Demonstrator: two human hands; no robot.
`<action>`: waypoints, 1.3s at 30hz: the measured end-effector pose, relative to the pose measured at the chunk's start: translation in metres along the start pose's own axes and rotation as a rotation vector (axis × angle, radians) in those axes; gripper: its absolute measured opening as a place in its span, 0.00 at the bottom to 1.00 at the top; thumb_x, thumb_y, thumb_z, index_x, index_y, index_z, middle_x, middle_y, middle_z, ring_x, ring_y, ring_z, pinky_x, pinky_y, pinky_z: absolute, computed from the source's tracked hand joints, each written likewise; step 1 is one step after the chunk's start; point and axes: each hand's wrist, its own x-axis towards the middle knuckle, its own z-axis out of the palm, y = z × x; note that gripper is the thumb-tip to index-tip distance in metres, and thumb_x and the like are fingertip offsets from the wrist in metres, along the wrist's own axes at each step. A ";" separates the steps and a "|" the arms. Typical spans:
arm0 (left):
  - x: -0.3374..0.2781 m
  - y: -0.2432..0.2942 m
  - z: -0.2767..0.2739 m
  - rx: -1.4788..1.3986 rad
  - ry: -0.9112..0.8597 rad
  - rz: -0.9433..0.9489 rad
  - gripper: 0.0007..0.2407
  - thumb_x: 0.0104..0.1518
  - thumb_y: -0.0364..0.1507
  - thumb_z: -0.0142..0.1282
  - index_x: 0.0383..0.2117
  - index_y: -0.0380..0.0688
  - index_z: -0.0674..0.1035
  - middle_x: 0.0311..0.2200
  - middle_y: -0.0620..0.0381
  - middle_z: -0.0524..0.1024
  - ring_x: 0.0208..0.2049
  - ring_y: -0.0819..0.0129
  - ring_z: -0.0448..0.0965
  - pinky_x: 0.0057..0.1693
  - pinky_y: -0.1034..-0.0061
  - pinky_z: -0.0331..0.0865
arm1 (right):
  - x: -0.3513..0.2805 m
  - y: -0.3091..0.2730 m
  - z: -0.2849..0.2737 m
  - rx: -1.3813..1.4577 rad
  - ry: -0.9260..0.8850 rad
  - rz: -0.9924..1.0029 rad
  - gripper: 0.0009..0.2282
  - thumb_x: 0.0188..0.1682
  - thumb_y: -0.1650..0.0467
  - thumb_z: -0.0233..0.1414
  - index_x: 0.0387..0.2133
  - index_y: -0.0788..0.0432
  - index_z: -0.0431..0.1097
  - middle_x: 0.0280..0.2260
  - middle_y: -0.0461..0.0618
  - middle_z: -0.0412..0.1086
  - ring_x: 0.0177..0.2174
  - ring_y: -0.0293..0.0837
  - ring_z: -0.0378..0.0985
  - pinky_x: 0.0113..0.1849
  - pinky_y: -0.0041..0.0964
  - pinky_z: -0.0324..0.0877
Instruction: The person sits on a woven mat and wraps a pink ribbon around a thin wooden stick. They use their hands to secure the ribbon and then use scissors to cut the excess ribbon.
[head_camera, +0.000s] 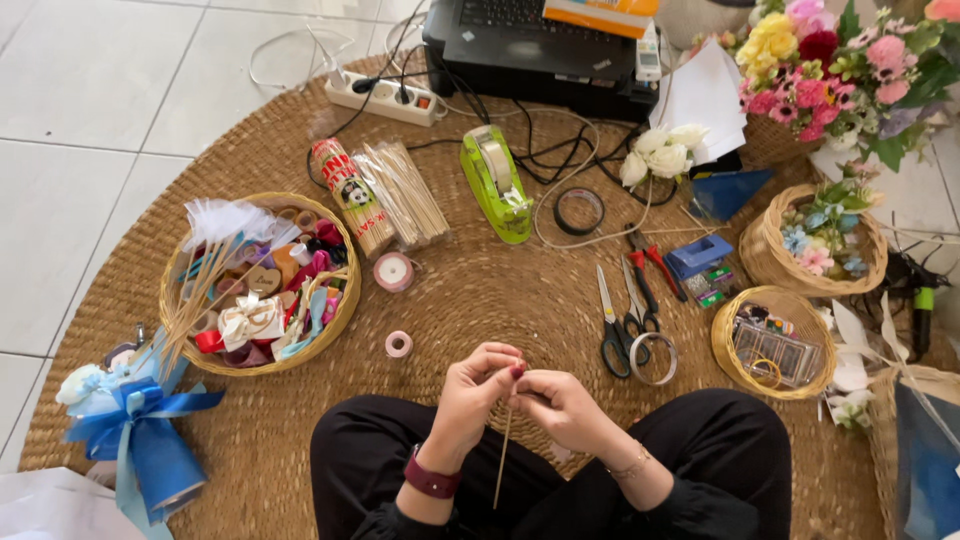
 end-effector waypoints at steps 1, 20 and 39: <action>0.000 -0.003 -0.001 0.000 0.000 0.003 0.02 0.50 0.22 0.59 0.25 0.40 0.83 0.35 0.53 0.75 0.39 0.71 0.74 0.46 0.80 0.68 | 0.000 -0.001 -0.001 -0.001 -0.001 -0.002 0.05 0.46 0.74 0.53 0.21 0.58 0.70 0.21 0.41 0.64 0.23 0.33 0.61 0.26 0.28 0.58; 0.004 -0.009 0.000 -0.258 0.068 -0.130 0.04 0.54 0.22 0.55 0.31 0.32 0.81 0.35 0.51 0.76 0.34 0.75 0.76 0.41 0.84 0.72 | 0.002 0.003 0.000 0.345 -0.071 0.135 0.03 0.45 0.74 0.55 0.26 0.63 0.76 0.20 0.42 0.70 0.25 0.32 0.65 0.30 0.27 0.66; 0.007 -0.023 -0.008 -0.326 0.027 -0.243 0.05 0.53 0.23 0.57 0.28 0.31 0.79 0.35 0.51 0.76 0.27 0.77 0.76 0.30 0.86 0.73 | 0.003 0.007 0.001 0.361 -0.087 0.160 0.03 0.46 0.76 0.55 0.27 0.65 0.76 0.21 0.45 0.73 0.25 0.32 0.66 0.30 0.28 0.68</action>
